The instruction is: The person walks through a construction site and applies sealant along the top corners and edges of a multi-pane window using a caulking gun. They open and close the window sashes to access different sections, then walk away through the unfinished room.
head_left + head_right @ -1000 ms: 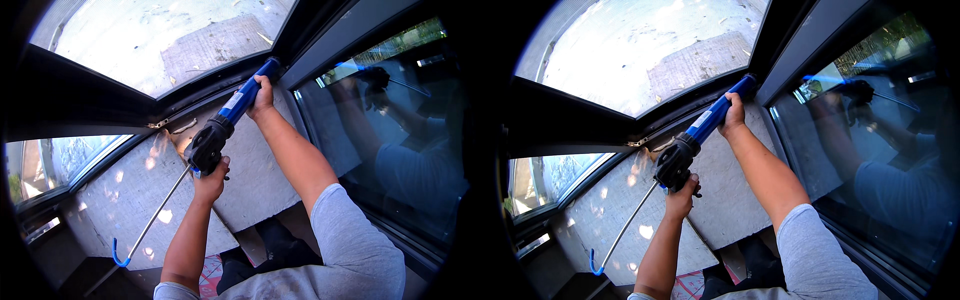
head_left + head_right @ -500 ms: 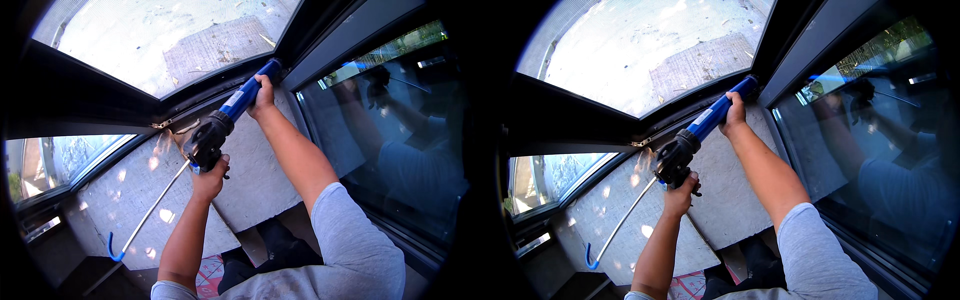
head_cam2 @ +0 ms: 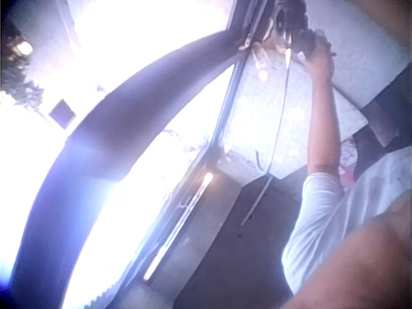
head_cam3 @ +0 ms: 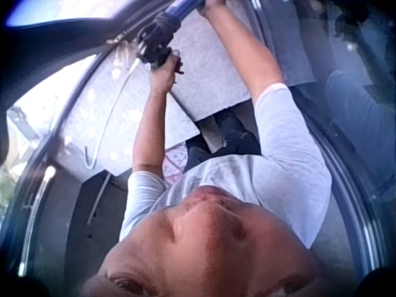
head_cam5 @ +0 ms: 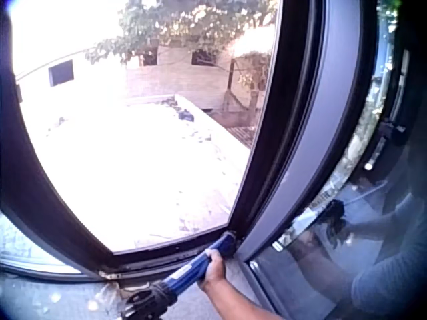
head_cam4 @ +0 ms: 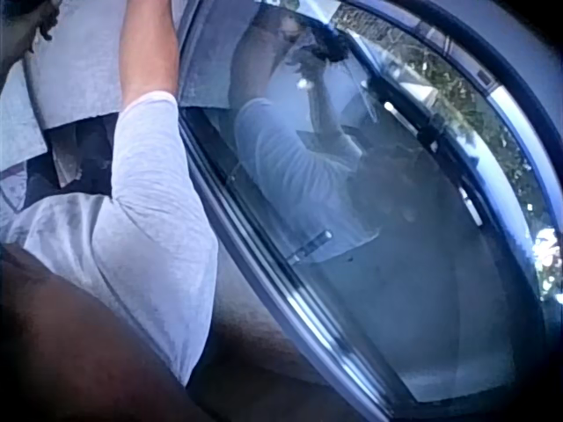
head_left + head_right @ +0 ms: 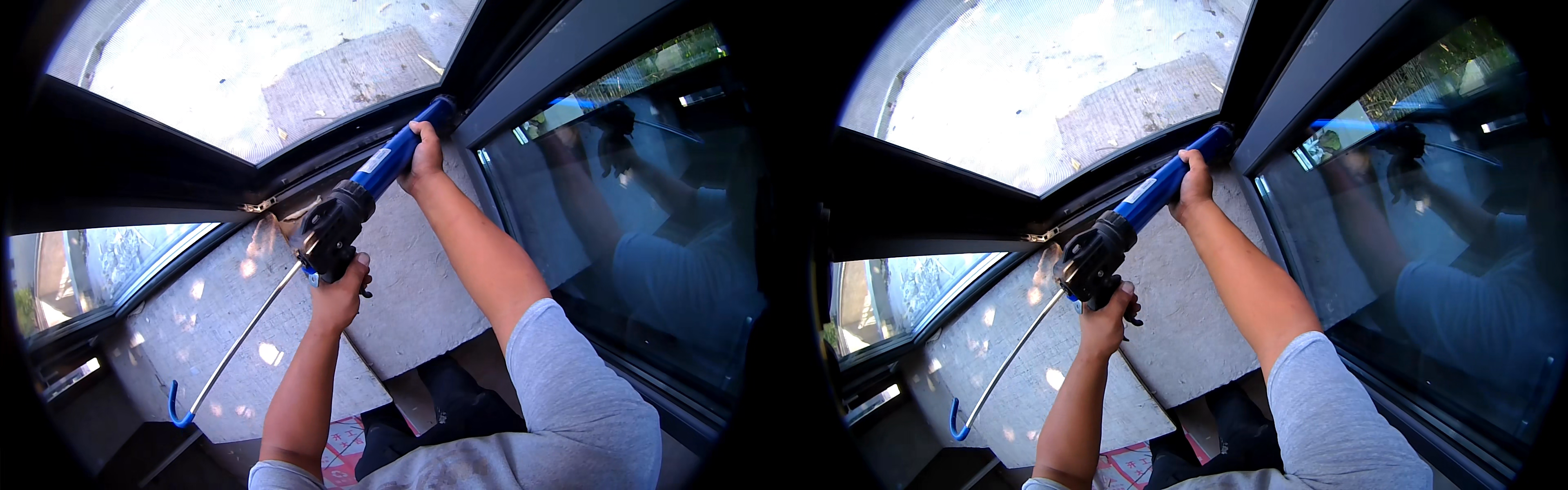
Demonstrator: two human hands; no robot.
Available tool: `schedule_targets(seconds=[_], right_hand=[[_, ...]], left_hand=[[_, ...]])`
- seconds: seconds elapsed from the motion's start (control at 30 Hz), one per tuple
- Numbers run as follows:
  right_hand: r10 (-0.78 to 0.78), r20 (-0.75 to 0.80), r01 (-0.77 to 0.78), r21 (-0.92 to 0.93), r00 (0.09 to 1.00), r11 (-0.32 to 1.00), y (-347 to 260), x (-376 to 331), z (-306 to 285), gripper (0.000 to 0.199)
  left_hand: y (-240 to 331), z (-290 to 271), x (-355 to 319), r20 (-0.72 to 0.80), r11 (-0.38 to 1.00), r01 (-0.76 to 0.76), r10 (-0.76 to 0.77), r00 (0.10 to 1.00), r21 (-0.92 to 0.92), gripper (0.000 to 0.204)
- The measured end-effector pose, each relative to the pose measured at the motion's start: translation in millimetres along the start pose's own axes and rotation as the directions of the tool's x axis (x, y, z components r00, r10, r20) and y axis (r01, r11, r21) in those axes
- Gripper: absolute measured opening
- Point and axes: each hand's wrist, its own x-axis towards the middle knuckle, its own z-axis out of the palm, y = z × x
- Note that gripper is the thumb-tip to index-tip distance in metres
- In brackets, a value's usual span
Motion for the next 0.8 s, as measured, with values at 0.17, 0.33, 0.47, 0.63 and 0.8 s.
schedule_targets(seconds=[0.17,0.33,0.47,0.63,0.8], right_hand=[[0.032,0.075,-0.037,0.067,0.997,0.997,-1,13,-6,0.054],[0.007,0.046,-0.011,0.088,0.999,0.996,-5,3,9,0.058],[0.015,-0.005,-0.014,0.087,1.000,0.996,-10,-9,25,0.057],[0.006,-0.068,-0.003,0.042,0.998,0.999,-12,-14,35,0.058],[0.026,-0.115,-0.024,0.021,0.993,1.000,-10,-18,37,0.059]], left_hand=[[9,1,-2,0.008,0.999,-0.007,0.007,1.000,0.044,0.029],[22,-4,2,0.078,0.965,-0.246,0.253,0.964,-0.090,0.031],[58,-8,-8,0.054,0.990,-0.137,0.136,0.989,0.025,0.037],[75,-9,-11,0.112,0.997,0.043,-0.035,0.993,-0.062,0.036],[75,-19,-10,0.167,0.982,0.094,-0.066,0.984,-0.164,0.041]])
